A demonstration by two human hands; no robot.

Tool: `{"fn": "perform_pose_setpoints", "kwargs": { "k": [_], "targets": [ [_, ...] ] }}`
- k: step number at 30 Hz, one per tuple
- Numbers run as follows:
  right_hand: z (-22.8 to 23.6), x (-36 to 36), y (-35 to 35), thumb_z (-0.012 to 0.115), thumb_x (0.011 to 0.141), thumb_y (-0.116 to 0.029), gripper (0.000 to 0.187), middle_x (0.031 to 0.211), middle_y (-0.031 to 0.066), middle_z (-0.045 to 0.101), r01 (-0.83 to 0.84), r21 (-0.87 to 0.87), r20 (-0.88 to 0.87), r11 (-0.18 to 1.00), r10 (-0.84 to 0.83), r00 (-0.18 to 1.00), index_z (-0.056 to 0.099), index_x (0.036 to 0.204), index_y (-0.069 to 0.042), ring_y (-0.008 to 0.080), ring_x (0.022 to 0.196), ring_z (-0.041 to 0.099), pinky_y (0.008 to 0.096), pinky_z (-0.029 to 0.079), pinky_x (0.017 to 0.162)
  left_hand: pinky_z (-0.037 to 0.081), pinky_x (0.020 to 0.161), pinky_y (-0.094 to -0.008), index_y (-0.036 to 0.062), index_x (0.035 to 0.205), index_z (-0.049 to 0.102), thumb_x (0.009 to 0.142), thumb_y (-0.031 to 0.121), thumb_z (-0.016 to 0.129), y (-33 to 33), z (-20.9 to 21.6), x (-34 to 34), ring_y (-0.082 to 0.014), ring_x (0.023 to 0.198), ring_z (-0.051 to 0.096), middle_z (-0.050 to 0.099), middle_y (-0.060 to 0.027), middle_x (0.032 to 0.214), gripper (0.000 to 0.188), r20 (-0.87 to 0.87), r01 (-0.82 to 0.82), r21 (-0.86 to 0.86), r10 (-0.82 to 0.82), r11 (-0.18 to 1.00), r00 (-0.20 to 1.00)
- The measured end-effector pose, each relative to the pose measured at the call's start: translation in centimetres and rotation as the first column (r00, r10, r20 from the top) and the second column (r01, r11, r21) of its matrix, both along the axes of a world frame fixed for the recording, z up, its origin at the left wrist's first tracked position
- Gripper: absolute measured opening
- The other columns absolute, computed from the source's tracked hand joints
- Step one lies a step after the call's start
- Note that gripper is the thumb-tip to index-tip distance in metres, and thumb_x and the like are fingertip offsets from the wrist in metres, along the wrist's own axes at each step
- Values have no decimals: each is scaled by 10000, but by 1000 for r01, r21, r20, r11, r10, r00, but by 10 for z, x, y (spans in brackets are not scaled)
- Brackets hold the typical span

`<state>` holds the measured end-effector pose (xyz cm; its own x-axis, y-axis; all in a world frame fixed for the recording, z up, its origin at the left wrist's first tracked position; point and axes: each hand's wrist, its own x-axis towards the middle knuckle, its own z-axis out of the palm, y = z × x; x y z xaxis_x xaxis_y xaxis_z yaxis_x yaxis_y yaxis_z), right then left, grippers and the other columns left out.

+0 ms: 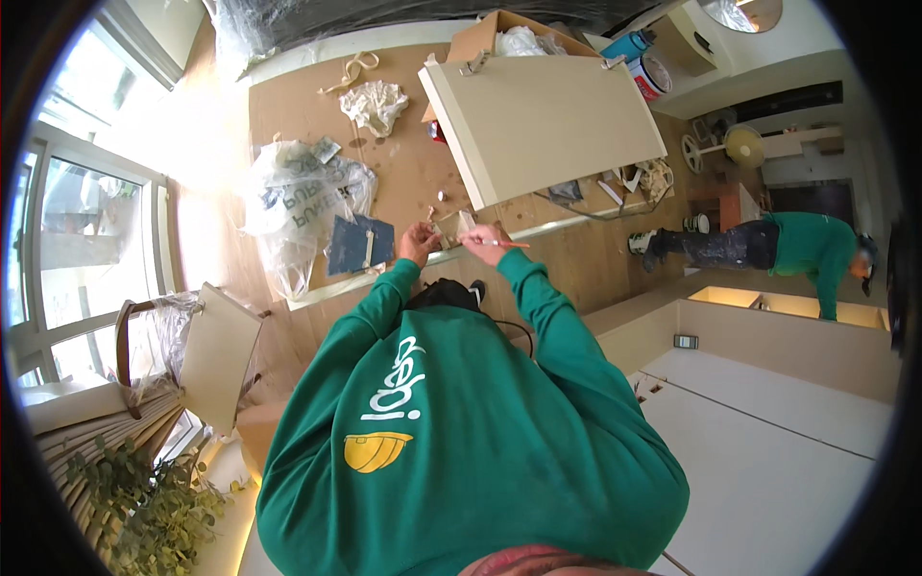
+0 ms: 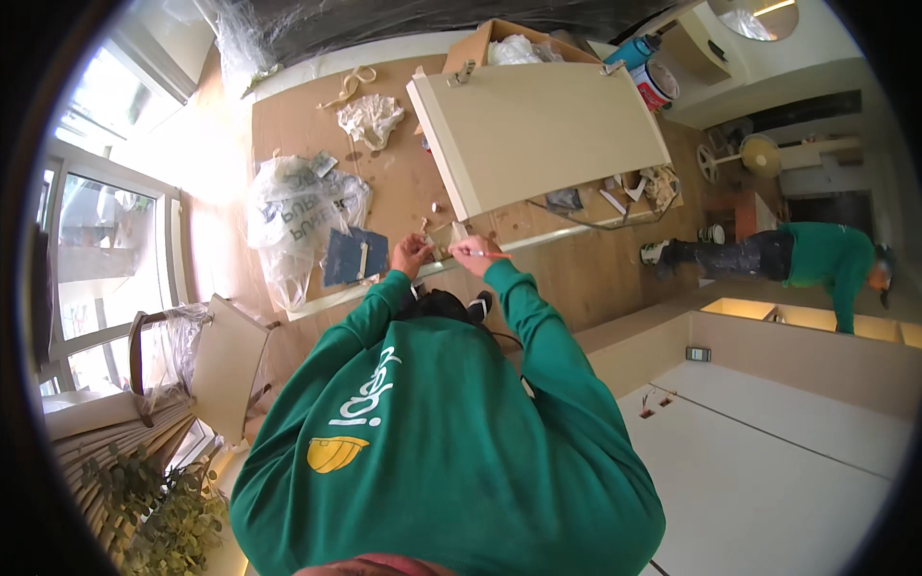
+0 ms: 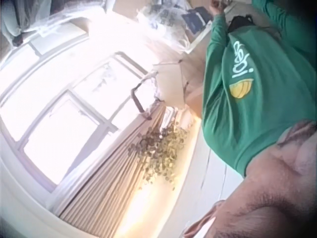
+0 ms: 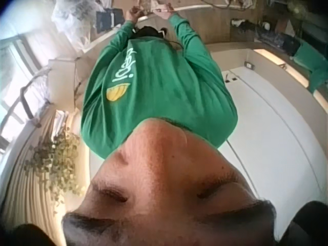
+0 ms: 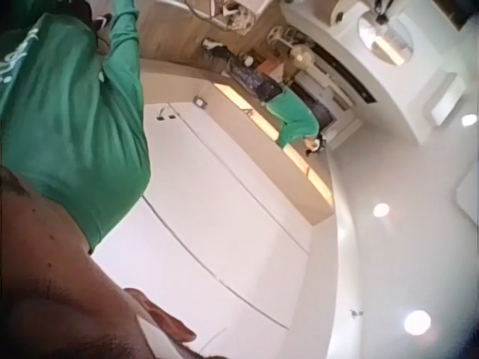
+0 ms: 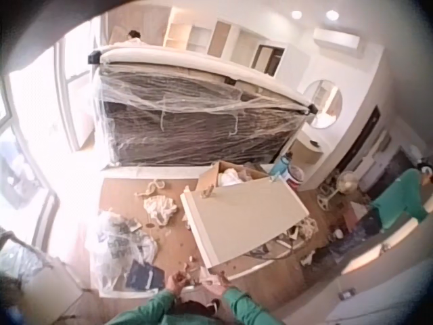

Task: The person uses a paintbrush to apply white paint to the edges and surfaces of a detached cabinet door supported by a workbench.

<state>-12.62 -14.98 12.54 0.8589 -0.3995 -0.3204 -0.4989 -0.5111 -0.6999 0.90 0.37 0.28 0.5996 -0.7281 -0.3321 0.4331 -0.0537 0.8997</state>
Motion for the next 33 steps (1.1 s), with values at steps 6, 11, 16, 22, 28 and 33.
{"fn": "perform_pose_setpoints", "kwargs": {
  "k": [6, 11, 16, 22, 28, 33],
  "targets": [
    [-7, 0, -14, 639, 861, -274, 250, 774, 116, 685, 157, -133, 166, 978, -135, 977, 761, 986, -96, 237, 691, 655, 363, 500, 616, 564, 628, -284, 26, 959, 523, 863, -12, 716, -5, 4, -2, -137, 726, 639, 617, -40, 811, 219, -96, 12, -6, -13, 1000, 995],
    [-10, -11, -10, 633, 876, -254, 239, 703, 102, 660, -15, -43, 51, 999, 17, 999, 762, 970, -76, 170, 624, 620, 316, 479, 584, 566, 614, -279, 27, 957, 518, 871, -21, 704, -2, 5, 1, -131, 718, 639, 618, -42, 814, 210, -39, 7, -25, -8, 1000, 999],
    [-11, 3, -14, 646, 866, -293, 268, 852, 131, 709, 168, -125, 120, 978, -153, 981, 765, 1018, -107, 270, 762, 675, 375, 519, 667, 564, 610, -278, 29, 959, 520, 877, -12, 705, -4, 7, 0, -129, 721, 638, 610, -40, 804, 206, -39, 20, -13, -21, 1000, 999],
    [-8, -8, -16, 633, 873, -295, 266, 841, 141, 700, 96, -63, 68, 993, -91, 993, 764, 1025, -121, 256, 775, 677, 369, 521, 686, 560, 621, -278, 27, 974, 528, 875, -5, 712, -3, 3, 1, -120, 731, 627, 599, -30, 821, 212, -29, 36, 21, -35, 999, 999],
    [-7, 0, 0, 650, 880, -276, 259, 738, 83, 645, 95, -13, 145, 995, -92, 985, 763, 1036, -103, 156, 644, 587, 315, 468, 595, 550, 622, -270, 26, 967, 531, 864, -1, 725, -3, -2, -3, -110, 728, 600, 593, -20, 807, 222, -14, -21, 2, 21, 1000, 1000],
    [-6, -5, -14, 645, 865, -265, 250, 806, 105, 690, 125, -92, 73, 988, -118, 990, 765, 1019, -109, 211, 665, 644, 332, 506, 615, 541, 632, -267, 25, 957, 534, 862, -13, 723, -3, -9, -1, -104, 724, 598, 601, -20, 788, 214, 46, 18, 3, -19, 1000, 999]
  ]
}}
